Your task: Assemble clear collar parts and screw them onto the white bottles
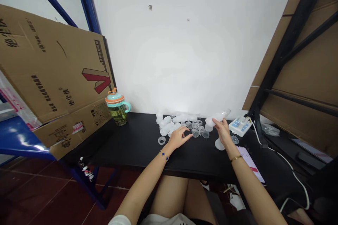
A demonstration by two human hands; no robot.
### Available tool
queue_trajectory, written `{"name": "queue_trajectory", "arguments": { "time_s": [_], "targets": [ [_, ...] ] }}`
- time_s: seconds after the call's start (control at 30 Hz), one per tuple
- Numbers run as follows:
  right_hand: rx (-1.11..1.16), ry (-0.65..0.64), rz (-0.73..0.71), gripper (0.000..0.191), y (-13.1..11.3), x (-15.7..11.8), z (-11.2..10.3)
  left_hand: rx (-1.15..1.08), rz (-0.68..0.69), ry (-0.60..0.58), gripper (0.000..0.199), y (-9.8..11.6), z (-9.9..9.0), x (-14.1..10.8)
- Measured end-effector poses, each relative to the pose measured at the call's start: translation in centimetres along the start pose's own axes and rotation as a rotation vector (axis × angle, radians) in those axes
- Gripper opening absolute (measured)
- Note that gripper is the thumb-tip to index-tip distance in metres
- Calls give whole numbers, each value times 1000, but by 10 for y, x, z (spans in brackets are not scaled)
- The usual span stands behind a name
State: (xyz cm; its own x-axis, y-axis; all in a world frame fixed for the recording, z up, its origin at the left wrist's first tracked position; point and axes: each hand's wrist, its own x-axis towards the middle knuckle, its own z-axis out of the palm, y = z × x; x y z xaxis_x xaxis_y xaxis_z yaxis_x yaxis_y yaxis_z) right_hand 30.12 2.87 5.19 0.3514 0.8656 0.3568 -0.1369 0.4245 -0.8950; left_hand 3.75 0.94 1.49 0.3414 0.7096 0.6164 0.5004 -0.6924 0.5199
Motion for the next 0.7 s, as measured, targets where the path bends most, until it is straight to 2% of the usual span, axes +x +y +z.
{"name": "queue_trajectory", "arguments": {
  "time_s": [0.1,0.27,0.47,0.7],
  "targets": [
    [-434,137,-20,57,9,23,-24,4,7,-1,29,0,0,0],
    [-783,213,42,52,18,46,-49,-3,11,-17,27,-1,0,0],
    [-1125,171,125,52,19,56,-51,0,-2,-31,26,0,-2,0],
    [-1299,77,192,54,25,60,-51,6,5,-40,25,-2,0,1]
  ]
}}
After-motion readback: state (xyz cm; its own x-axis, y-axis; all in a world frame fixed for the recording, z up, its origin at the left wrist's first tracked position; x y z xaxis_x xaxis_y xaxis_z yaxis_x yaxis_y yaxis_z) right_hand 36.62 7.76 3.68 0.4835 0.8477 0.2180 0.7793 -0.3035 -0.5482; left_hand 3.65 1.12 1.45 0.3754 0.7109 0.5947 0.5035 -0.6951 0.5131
